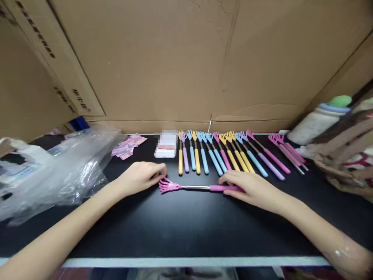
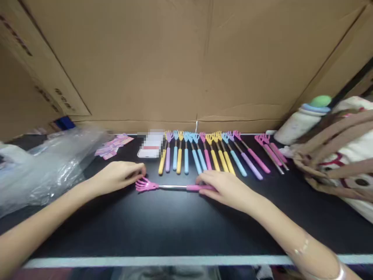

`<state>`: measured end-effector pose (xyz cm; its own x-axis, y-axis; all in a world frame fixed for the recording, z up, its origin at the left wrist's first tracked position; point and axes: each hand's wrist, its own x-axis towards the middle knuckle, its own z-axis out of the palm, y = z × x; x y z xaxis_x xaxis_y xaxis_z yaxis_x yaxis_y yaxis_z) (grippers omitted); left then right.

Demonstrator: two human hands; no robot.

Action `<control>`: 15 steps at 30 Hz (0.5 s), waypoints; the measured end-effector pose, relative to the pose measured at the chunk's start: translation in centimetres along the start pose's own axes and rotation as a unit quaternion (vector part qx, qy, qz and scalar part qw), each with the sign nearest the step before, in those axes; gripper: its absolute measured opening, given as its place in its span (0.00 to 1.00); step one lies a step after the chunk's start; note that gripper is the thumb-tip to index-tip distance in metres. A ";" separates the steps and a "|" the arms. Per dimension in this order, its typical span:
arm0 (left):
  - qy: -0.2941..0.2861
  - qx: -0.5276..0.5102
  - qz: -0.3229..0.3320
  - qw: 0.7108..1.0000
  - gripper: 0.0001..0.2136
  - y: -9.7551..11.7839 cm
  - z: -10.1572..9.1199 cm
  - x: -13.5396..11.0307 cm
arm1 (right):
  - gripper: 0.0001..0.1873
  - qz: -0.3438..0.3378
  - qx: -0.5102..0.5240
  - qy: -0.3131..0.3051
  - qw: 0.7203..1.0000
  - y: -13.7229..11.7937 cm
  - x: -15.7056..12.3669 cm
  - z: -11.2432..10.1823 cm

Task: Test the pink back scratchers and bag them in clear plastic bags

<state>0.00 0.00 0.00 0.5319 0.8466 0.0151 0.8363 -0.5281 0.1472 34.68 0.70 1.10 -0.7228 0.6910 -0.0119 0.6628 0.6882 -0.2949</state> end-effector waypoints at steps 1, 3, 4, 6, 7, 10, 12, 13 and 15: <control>0.002 0.001 0.002 1.000 0.04 0.0 0.1 0.1 | 0.11 0.002 0.000 0.000 1.000 -0.1 -0.1 0.0; 0.005 0.004 0.004 1.000 0.04 0.0 0.2 0.2 | 0.11 0.005 0.000 0.000 1.000 -0.4 -0.2 -0.1; 0.005 0.006 0.005 1.000 0.04 0.0 0.2 0.3 | 0.11 0.006 -0.001 0.000 1.000 -0.4 -0.2 -0.2; 0.007 0.009 0.005 1.000 0.04 0.1 0.1 0.3 | 0.11 0.007 -0.002 0.000 1.000 -0.4 -0.2 -0.2; 0.007 0.011 0.004 1.000 0.04 0.1 0.1 0.3 | 0.11 0.006 -0.002 0.001 1.000 -0.4 -0.2 -0.2; 0.007 0.012 0.005 1.000 0.04 0.2 0.0 0.2 | 0.11 0.000 -0.004 0.002 1.000 -0.3 -0.1 -0.1; 0.008 0.014 0.007 1.000 0.04 0.3 0.0 0.2 | 0.11 -0.003 -0.010 0.002 1.000 -0.3 -0.1 -0.1; 0.009 0.015 0.008 1.000 0.04 0.2 0.0 0.2 | 0.11 -0.005 -0.013 0.002 1.000 -0.3 -0.1 -0.1; 0.010 0.016 0.008 1.000 0.04 0.2 0.0 0.2 | 0.11 -0.007 -0.018 0.003 1.000 -0.3 -0.1 -0.1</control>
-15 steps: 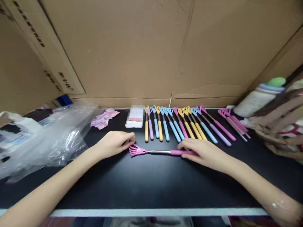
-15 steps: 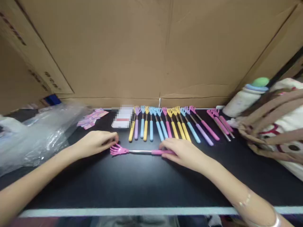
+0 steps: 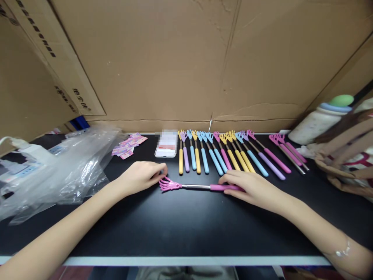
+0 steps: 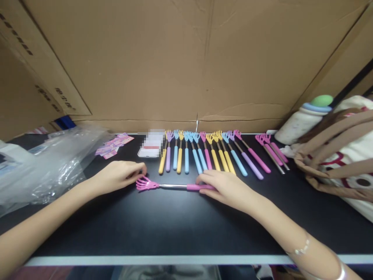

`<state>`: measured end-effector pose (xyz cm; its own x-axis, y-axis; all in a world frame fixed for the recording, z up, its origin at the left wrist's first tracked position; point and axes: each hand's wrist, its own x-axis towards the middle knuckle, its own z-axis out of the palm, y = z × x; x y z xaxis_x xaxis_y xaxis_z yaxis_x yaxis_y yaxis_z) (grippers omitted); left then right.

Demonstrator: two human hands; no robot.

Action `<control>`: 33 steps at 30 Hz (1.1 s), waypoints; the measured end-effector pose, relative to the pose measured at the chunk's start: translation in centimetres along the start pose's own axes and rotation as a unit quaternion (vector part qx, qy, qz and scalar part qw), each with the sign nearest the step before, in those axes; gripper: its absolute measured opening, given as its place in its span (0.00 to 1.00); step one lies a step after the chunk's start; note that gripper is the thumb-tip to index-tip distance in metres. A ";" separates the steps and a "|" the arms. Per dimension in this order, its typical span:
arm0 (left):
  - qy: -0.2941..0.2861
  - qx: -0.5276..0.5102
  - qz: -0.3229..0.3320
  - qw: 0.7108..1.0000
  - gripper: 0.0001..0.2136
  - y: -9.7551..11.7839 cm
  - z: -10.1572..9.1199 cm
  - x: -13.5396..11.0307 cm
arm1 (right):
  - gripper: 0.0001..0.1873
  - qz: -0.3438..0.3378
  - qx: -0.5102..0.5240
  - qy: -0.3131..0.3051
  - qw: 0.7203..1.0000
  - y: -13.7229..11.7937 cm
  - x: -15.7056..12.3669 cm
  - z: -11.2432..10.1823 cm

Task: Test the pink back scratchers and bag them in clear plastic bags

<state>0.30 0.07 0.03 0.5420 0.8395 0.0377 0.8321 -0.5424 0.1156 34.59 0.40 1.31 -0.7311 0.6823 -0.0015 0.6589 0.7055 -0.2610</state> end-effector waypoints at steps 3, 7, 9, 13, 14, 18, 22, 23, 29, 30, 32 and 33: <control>-0.001 0.000 -0.001 1.000 0.04 -0.1 0.1 0.0 | 0.11 -0.002 -0.003 0.002 1.000 0.0 -0.1 0.0; 0.000 0.002 -0.001 1.000 0.04 -0.1 0.1 0.0 | 0.11 -0.004 -0.009 0.004 1.000 -0.1 -0.1 -0.1; 0.000 0.004 -0.001 1.000 0.04 -0.1 0.2 0.0 | 0.11 -0.006 -0.012 0.006 1.000 -0.2 -0.1 0.0; 0.000 0.006 0.000 1.000 0.04 -0.1 0.2 0.0 | 0.12 -0.010 -0.016 0.009 1.000 -0.2 -0.1 0.0; 0.001 0.007 0.002 1.000 0.04 -0.1 0.2 0.0 | 0.12 -0.011 -0.016 0.009 1.000 -0.1 -0.1 0.0; 0.007 0.010 0.005 1.000 0.05 0.0 0.1 -0.1 | 0.11 -0.010 -0.020 0.009 1.000 0.0 -0.2 0.1; 0.005 0.013 0.005 1.000 0.05 0.1 0.1 -0.1 | 0.11 -0.011 -0.020 0.012 1.000 -0.1 -0.1 0.1; 0.005 0.013 0.005 1.000 0.05 0.1 0.1 0.0 | 0.11 -0.012 -0.020 0.013 1.000 -0.1 -0.1 0.1; 0.004 0.020 0.004 1.000 0.05 0.2 0.0 0.0 | 0.11 -0.011 -0.022 0.014 1.000 -0.1 -0.1 0.1; 0.003 0.020 0.005 1.000 0.05 0.2 0.0 0.0 | 0.11 -0.012 -0.021 0.014 1.000 -0.1 -0.1 0.1; 0.002 0.020 0.006 1.000 0.05 0.2 -0.1 0.0 | 0.12 -0.014 -0.019 0.014 1.000 0.0 -0.1 0.1; 0.001 0.020 0.007 1.000 0.04 0.1 -0.1 0.0 | 0.12 -0.015 -0.017 0.015 1.000 0.0 -0.1 0.1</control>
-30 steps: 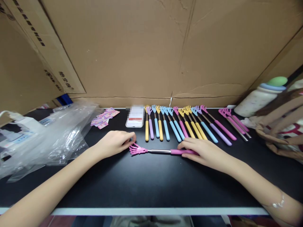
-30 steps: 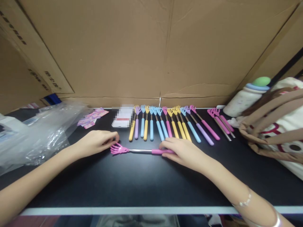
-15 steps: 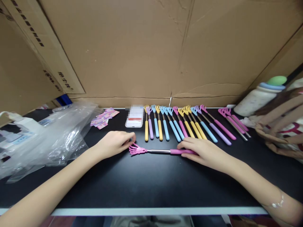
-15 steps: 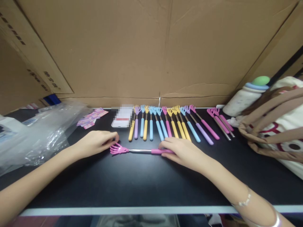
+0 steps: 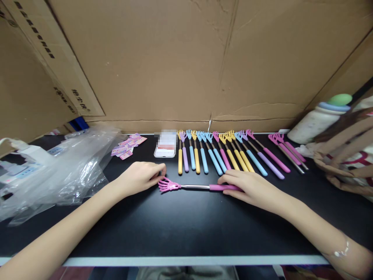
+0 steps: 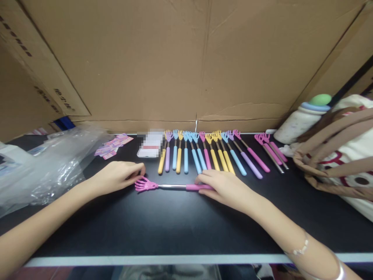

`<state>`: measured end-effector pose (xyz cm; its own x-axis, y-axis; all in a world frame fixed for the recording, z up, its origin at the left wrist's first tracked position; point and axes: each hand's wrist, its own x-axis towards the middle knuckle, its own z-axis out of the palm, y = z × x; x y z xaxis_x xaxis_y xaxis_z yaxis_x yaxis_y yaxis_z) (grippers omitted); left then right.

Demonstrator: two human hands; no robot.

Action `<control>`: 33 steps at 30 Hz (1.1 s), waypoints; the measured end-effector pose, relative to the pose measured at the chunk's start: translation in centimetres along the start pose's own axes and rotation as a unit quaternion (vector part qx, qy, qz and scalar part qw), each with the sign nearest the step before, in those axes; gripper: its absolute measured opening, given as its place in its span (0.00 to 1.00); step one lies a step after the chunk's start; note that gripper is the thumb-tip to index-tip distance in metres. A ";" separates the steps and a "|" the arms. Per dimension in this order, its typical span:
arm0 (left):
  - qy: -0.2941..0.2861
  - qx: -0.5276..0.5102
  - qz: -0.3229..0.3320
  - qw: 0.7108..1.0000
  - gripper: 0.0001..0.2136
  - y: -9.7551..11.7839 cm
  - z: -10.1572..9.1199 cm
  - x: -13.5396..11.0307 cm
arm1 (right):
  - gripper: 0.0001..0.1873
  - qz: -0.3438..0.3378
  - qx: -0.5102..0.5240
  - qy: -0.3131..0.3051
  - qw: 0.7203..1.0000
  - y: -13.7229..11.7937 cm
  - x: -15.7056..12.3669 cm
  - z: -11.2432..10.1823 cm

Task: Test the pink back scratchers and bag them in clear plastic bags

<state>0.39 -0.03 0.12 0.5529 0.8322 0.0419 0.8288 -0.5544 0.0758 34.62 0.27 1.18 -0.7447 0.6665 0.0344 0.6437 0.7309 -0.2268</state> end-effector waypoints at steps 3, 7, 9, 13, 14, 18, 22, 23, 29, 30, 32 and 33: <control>0.000 0.000 0.003 1.000 0.04 -0.1 0.0 0.0 | 0.12 -0.002 0.003 0.002 1.000 0.0 0.0 0.0; 0.003 0.001 -0.001 1.000 0.03 -0.1 0.1 0.0 | 0.12 0.000 0.001 0.001 1.000 0.0 -0.1 0.0; 0.002 0.004 -0.003 1.000 0.03 -0.1 0.1 0.0 | 0.12 0.001 0.000 -0.001 1.000 -0.1 0.0 0.0; -0.001 0.007 0.000 1.000 0.04 -0.2 0.2 0.0 | 0.12 0.001 0.001 -0.004 1.000 -0.2 0.0 -0.1; -0.002 0.007 0.001 1.000 0.04 -0.2 0.2 0.0 | 0.13 0.001 0.000 -0.004 1.000 -0.2 0.0 -0.1; 0.000 0.010 -0.002 1.000 0.05 0.0 0.1 -0.1 | 0.13 -0.001 -0.003 0.002 1.000 0.0 0.0 -0.1; 0.001 0.013 -0.002 1.000 0.07 0.1 0.0 0.0 | 0.13 -0.002 0.002 0.005 1.000 0.0 0.0 0.0; 0.002 0.014 -0.002 1.000 0.08 0.1 -0.1 0.0 | 0.13 -0.002 0.004 0.006 1.000 0.0 0.0 0.0; -0.006 0.012 -0.013 1.000 0.08 0.2 -0.1 0.0 | 0.13 0.001 0.006 0.005 1.000 0.0 0.0 0.1; -0.007 0.012 -0.015 1.000 0.08 0.2 -0.1 0.0 | 0.13 0.000 0.007 0.007 1.000 0.0 0.0 0.1; -0.009 0.011 -0.017 1.000 0.08 0.2 -0.1 0.0 | 0.14 -0.001 0.009 0.009 1.000 0.0 0.0 0.1; -0.010 0.010 -0.018 1.000 0.07 0.2 -0.1 0.0 | 0.13 -0.001 0.009 0.010 1.000 0.0 0.0 0.1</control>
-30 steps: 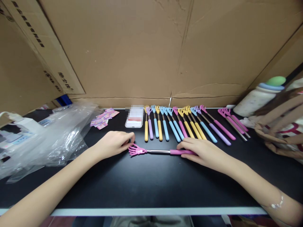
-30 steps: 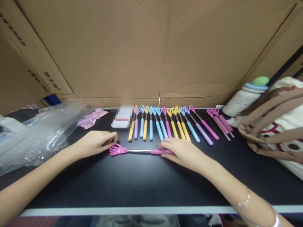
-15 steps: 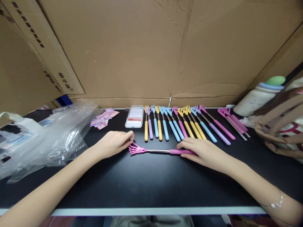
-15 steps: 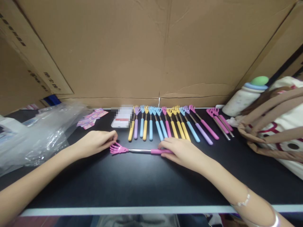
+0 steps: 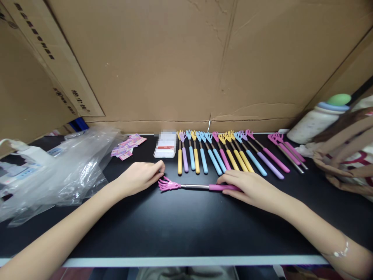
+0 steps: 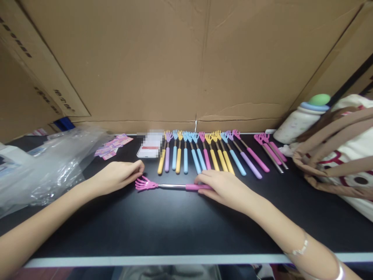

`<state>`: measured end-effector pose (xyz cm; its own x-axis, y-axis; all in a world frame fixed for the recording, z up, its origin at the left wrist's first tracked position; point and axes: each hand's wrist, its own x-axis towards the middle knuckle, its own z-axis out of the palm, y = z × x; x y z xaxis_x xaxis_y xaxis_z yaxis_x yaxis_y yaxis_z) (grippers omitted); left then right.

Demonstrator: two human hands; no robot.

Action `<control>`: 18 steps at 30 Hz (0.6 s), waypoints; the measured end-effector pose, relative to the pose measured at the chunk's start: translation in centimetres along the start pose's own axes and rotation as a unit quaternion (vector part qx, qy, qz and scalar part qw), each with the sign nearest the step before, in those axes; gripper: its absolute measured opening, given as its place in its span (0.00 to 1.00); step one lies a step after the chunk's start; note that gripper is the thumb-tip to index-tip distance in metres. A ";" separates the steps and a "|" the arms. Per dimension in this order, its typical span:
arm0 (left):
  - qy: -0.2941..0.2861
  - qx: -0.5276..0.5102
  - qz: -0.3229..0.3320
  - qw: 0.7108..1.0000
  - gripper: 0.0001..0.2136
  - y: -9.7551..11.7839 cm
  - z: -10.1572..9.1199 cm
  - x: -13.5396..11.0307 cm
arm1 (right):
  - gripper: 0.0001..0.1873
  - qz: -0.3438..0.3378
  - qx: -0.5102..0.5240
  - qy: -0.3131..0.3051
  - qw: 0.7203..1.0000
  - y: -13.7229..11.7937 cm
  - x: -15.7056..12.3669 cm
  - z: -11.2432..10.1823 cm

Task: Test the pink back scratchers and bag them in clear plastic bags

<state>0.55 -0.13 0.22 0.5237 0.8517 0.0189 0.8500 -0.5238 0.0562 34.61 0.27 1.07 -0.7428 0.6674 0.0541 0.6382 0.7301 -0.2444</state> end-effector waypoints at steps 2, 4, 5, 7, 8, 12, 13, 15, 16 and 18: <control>-0.001 0.000 0.000 1.000 0.07 0.0 0.0 0.0 | 0.13 0.001 0.001 0.002 1.000 0.0 0.0 0.0; 0.000 0.002 0.000 1.000 0.07 -0.1 0.1 0.0 | 0.12 0.004 0.000 0.001 1.000 0.0 -0.1 0.0; 0.001 0.003 0.002 1.000 0.07 -0.1 0.1 0.0 | 0.12 0.006 -0.001 0.000 1.000 0.0 -0.1 0.0; 0.006 0.004 0.006 1.000 0.08 -0.1 0.2 -0.1 | 0.12 0.008 -0.004 -0.002 1.000 0.0 -0.1 0.0; 0.009 0.004 0.008 1.000 0.08 -0.2 0.2 -0.1 | 0.12 0.008 -0.004 -0.003 1.000 0.0 -0.1 0.0; 0.015 0.007 0.010 1.000 0.08 -0.1 0.1 -0.1 | 0.12 0.004 -0.002 0.001 1.000 0.0 0.0 0.0; 0.014 0.005 0.009 1.000 0.09 -0.1 0.1 0.0 | 0.13 0.003 -0.002 0.002 1.000 0.0 0.0 0.0; 0.011 0.003 0.008 1.000 0.09 0.0 0.0 0.0 | 0.13 0.003 -0.002 0.003 1.000 0.0 0.0 0.0; 0.009 0.002 0.007 1.000 0.09 0.0 0.0 0.0 | 0.13 0.003 -0.003 0.002 1.000 0.0 0.0 0.0; 0.006 0.001 0.004 1.000 0.09 0.0 0.1 0.0 | 0.13 0.004 -0.004 0.001 1.000 0.0 0.0 0.0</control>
<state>0.54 -0.16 0.17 0.5304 0.8472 0.0307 0.8455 -0.5313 0.0532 34.58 0.23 1.06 -0.7376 0.6731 0.0534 0.6454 0.7261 -0.2371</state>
